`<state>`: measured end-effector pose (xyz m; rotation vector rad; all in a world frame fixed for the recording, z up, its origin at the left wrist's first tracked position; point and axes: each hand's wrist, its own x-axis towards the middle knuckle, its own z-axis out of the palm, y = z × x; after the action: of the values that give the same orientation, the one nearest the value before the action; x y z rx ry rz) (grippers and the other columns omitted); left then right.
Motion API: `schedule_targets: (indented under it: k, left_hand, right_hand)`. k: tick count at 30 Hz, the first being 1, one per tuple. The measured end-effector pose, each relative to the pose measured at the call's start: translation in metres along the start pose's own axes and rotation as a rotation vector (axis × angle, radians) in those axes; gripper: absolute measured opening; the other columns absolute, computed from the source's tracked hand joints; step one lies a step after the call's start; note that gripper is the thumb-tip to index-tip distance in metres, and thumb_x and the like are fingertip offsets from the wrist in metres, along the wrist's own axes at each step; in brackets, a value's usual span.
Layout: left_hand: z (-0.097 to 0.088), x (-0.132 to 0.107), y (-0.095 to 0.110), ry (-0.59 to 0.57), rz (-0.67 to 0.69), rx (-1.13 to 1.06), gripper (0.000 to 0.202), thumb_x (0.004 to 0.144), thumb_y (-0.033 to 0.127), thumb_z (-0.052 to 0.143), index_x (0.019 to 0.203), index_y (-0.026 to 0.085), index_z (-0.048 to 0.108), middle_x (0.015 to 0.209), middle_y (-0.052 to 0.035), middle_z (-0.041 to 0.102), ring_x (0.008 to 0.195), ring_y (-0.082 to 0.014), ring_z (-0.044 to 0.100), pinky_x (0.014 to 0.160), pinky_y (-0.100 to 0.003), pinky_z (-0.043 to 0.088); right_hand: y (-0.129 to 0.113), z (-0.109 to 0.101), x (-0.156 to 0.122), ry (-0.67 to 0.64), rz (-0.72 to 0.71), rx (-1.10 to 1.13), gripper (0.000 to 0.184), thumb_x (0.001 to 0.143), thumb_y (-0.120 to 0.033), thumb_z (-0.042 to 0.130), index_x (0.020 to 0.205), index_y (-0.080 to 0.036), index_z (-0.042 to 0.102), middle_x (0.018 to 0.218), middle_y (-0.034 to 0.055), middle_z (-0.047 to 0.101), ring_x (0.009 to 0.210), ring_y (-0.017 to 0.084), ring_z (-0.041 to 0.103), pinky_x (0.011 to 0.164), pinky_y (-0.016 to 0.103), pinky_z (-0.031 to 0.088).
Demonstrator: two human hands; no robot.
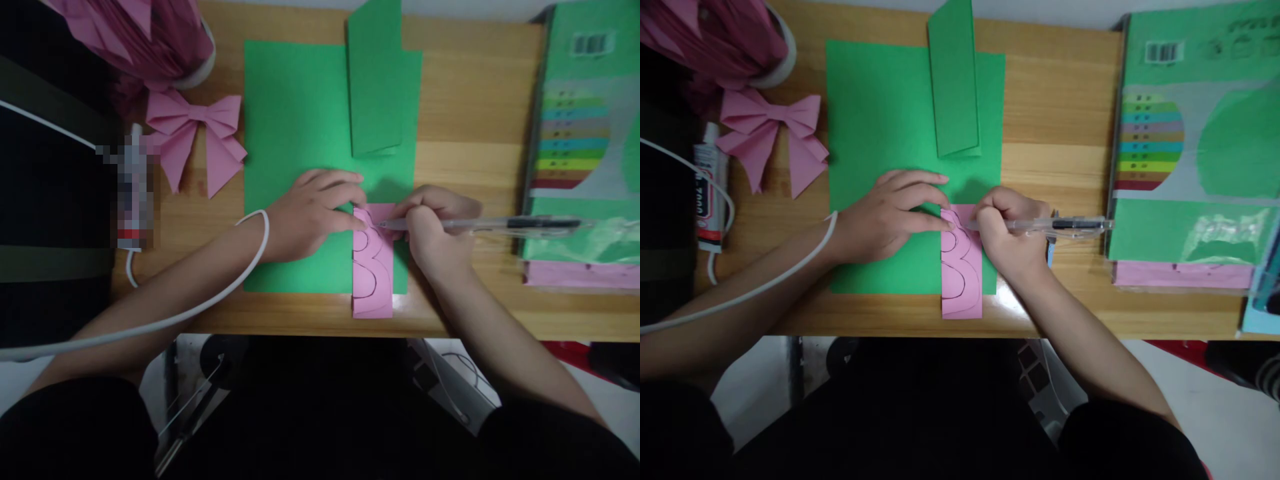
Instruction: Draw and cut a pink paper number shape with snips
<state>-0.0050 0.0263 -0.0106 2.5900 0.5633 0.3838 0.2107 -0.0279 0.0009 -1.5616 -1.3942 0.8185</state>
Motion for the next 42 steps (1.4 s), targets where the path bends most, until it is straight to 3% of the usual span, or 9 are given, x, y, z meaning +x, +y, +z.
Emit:
schedule_targets:
  k: [8,14,22,29,36,42]
  left_hand:
    - [-0.0027,0.0013,0.0021,-0.028,-0.025,0.007,0.047,0.092,0.007,0.037,0.116,0.028,0.072,0.131,-0.0035,0.066,0.140,-0.0262,0.046,0.112,-0.047,0.035]
    - [-0.0008,0.0002,0.0004,0.000,0.011,0.047,0.047,0.093,0.007,0.037,0.117,0.028,0.071,0.130,-0.0028,0.067,0.139,-0.0255,0.047,0.110,-0.047,0.038]
    - [0.0001,-0.0004,0.0007,0.056,0.043,0.035,0.045,0.094,0.006,0.038,0.115,0.027,0.071,0.130,-0.0031,0.067,0.137,-0.0258,0.050,0.108,-0.046,0.040]
    - [-0.0003,-0.0003,-0.0002,0.021,0.023,0.026,0.045,0.096,0.009,0.035,0.116,0.027,0.071,0.130,-0.0029,0.066,0.138,-0.0262,0.048,0.109,-0.046,0.038]
    - [-0.0001,-0.0004,-0.0002,0.026,0.015,-0.016,0.044,0.094,0.007,0.038,0.114,0.029,0.071,0.132,-0.0012,0.065,0.139,-0.0251,0.047,0.111,-0.046,0.036]
    - [0.0001,-0.0009,-0.0009,0.040,0.036,0.024,0.045,0.094,0.007,0.038,0.117,0.028,0.071,0.132,-0.0025,0.066,0.138,-0.0273,0.049,0.108,-0.048,0.038]
  right_hand:
    - [-0.0015,0.0007,0.0017,-0.018,0.021,-0.049,0.020,0.068,-0.017,0.049,0.050,-0.025,0.054,0.047,-0.0010,0.057,0.045,0.016,0.053,0.042,0.030,0.040]
    - [0.0007,-0.0003,0.0018,-0.020,0.019,-0.058,0.021,0.068,-0.015,0.050,0.050,-0.025,0.055,0.045,-0.0016,0.054,0.044,0.017,0.053,0.042,0.031,0.038]
    - [0.0003,0.0004,0.0004,-0.012,0.009,-0.014,0.021,0.069,-0.014,0.049,0.054,-0.024,0.060,0.049,-0.0009,0.060,0.044,0.016,0.054,0.043,0.030,0.040]
    - [-0.0031,-0.0008,0.0015,-0.024,-0.006,-0.048,0.021,0.068,-0.016,0.049,0.049,-0.025,0.054,0.045,-0.0014,0.055,0.042,0.016,0.052,0.042,0.030,0.037]
    - [0.0008,-0.0008,-0.0011,0.012,-0.010,-0.032,0.022,0.070,-0.014,0.048,0.054,-0.024,0.061,0.048,-0.0019,0.059,0.042,0.015,0.052,0.042,0.029,0.038]
    - [-0.0009,0.0002,0.0007,-0.010,-0.031,-0.049,0.021,0.067,-0.016,0.048,0.051,-0.024,0.056,0.046,-0.0016,0.058,0.043,0.015,0.053,0.042,0.030,0.038]
